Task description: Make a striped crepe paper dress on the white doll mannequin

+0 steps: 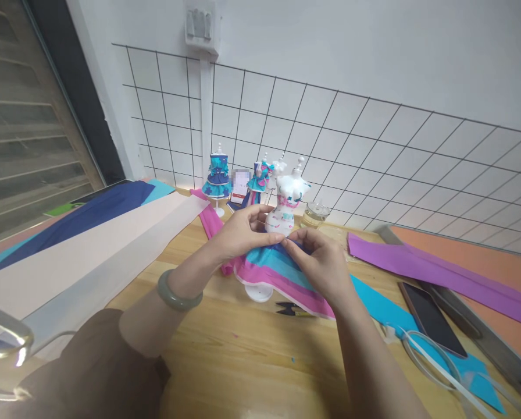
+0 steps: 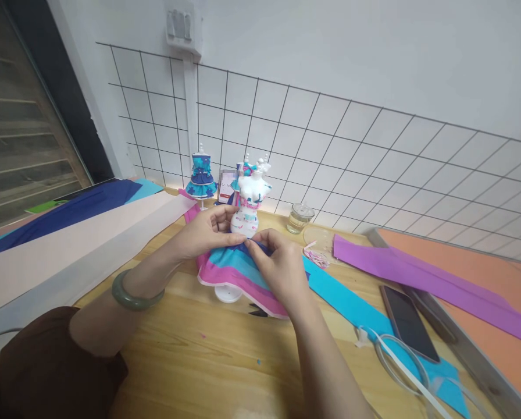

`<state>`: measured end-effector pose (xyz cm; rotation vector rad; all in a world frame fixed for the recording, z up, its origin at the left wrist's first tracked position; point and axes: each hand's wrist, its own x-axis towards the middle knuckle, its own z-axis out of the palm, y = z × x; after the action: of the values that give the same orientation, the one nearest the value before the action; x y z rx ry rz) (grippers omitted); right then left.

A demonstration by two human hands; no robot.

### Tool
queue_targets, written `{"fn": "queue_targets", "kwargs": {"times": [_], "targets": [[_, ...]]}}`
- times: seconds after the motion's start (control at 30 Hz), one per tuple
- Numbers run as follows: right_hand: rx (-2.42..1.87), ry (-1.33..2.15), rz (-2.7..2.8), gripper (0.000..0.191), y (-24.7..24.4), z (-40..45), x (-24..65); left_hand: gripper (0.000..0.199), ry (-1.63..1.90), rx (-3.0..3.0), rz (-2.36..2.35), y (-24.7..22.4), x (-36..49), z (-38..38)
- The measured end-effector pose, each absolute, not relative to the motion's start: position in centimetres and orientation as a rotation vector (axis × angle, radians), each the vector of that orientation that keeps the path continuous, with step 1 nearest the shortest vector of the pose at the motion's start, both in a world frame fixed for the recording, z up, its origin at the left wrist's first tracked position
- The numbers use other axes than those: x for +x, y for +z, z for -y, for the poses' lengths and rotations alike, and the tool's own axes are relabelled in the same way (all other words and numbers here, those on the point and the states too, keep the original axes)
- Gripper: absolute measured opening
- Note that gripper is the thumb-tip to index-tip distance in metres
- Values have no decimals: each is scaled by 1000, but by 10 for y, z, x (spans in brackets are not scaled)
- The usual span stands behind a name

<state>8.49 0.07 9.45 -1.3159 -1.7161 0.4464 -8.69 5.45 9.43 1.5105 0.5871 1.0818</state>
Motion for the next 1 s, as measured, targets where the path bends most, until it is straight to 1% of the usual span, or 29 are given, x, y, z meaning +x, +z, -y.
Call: {"fn": "queue_targets", "kwargs": {"times": [0.17,0.27,0.33,0.43,0.5,0.57,0.67,0.7,0.77,0.87,0.9,1.0], "targets": [[-1348,526,1707,24,93,-2,83,62,1091,1516,-648,91,-85,-55],[-1356,528,1730,24,93,-3,84,56,1091,1509,-656,90,-86,-55],[-1348,470,1767,21,94,-3,85,50,1092,1503,-663,91,-86,-55],[-1233,256,1834,15,100,1,86,45,1100,1461,-710,94,-87,-55],[-1112,61,1893,17,106,6,86,43,1121,1413,-733,96,-88,-57],[-1019,-112,1993,24,111,14,83,41,1155,1355,-735,96,-90,-60],[-956,-284,2194,38,114,23,74,37,1205,1271,-769,96,-93,-65],[-949,-341,2242,39,113,25,71,36,1217,1248,-790,96,-93,-67],[-953,-476,2286,33,109,24,64,34,1237,1210,-837,96,-94,-69],[-949,-684,2279,14,101,19,59,33,1254,1176,-871,98,-93,-69],[-935,-735,2277,11,99,17,58,33,1258,1173,-874,98,-93,-69],[-855,-824,2253,16,93,15,59,34,1263,1179,-875,98,-94,-69]]}}
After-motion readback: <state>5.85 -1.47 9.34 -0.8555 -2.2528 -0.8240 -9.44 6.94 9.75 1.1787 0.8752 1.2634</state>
